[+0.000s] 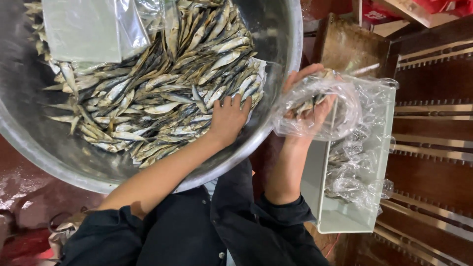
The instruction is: Manually bagging dried fish from a large metal basin into small plastic packets for retail sale.
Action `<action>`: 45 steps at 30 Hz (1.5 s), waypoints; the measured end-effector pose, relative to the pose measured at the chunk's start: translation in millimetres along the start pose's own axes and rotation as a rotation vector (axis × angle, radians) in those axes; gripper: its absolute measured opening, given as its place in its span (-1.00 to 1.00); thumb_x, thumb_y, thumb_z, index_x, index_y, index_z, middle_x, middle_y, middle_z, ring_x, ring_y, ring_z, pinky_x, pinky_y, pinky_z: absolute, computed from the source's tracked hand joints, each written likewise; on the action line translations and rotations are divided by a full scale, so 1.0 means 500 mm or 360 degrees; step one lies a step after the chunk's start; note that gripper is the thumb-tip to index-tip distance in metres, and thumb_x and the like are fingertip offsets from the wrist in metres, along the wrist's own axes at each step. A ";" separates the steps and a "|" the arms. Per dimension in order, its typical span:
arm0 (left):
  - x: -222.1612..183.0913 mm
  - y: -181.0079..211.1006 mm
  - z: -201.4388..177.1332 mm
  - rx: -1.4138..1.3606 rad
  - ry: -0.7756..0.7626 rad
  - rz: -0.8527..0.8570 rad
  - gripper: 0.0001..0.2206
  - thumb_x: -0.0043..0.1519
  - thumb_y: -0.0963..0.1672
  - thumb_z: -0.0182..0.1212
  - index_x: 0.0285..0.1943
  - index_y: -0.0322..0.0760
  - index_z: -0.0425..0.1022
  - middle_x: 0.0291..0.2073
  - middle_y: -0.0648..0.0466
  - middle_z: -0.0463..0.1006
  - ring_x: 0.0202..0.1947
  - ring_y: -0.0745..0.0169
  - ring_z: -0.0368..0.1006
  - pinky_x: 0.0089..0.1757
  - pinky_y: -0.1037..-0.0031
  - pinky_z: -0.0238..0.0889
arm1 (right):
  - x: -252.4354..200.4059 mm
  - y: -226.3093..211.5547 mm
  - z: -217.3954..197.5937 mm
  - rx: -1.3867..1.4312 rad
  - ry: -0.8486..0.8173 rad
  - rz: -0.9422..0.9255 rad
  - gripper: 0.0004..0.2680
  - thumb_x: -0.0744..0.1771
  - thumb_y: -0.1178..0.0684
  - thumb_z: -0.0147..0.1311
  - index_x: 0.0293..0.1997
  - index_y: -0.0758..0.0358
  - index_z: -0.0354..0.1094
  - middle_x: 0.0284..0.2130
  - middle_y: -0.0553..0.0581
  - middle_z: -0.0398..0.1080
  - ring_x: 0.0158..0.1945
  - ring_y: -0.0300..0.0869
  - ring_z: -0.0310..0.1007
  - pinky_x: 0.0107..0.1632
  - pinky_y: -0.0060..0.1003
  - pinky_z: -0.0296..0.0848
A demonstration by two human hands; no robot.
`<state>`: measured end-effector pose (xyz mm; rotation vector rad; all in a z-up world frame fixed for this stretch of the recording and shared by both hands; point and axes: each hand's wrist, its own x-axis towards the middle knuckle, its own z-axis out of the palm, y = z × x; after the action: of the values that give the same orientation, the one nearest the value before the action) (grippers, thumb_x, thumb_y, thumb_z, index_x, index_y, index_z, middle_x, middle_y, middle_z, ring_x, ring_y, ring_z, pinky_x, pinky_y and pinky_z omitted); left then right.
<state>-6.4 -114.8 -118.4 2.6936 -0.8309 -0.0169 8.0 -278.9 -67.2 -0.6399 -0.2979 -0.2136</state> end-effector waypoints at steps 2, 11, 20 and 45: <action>0.003 0.006 -0.015 0.0025 0.0053 -0.0062 -0.35 -0.15 -0.20 0.34 0.18 -0.33 0.18 -0.17 -0.21 0.27 -0.20 -0.19 0.25 -0.29 0.09 0.05 | -0.002 -0.012 -0.009 0.0250 0.0131 0.0044 -0.72 0.26 -0.04 0.08 0.06 -0.28 0.24 0.17 -0.19 0.10 0.32 -0.42 -0.04 0.44 -0.08 -0.07; 0.011 0.007 0.083 0.0275 0.0345 -0.0226 -0.59 0.06 -0.24 0.06 0.15 -0.28 0.27 -0.17 -0.39 0.35 -0.24 -0.39 0.31 -0.33 0.04 0.07 | 0.002 -0.045 0.062 0.0929 0.0605 0.0222 -0.80 0.26 -0.04 0.07 -0.08 0.10 0.31 0.00 -0.10 0.27 0.14 -0.39 0.21 0.37 -0.05 0.07; 0.018 -0.002 0.072 0.0387 0.0308 -0.0195 -0.57 0.01 -0.27 0.16 0.11 -0.41 0.29 -0.15 -0.38 0.33 -0.31 -0.33 0.36 -0.33 -0.07 0.16 | -0.004 -0.048 0.063 0.0988 0.0558 0.0129 -0.75 0.19 0.10 0.16 -0.09 0.16 0.29 0.00 -0.02 0.25 0.15 -0.31 0.20 0.37 0.00 0.04; -0.025 -0.256 -0.080 0.0567 0.0701 -0.0112 -0.96 -0.04 -0.13 0.19 -0.54 -0.04 0.45 -0.49 0.19 0.33 -0.36 0.17 0.31 -0.41 0.30 0.17 | 0.036 0.045 0.025 0.0484 0.0312 0.0141 -0.70 0.20 0.00 0.19 0.00 -0.17 0.29 0.12 -0.08 0.17 0.25 -0.33 0.09 0.43 0.04 -0.08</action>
<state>57.3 4.0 -121.0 2.8745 -0.6466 0.7449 28.8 -255.2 -64.1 -0.3272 -0.1088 -0.1411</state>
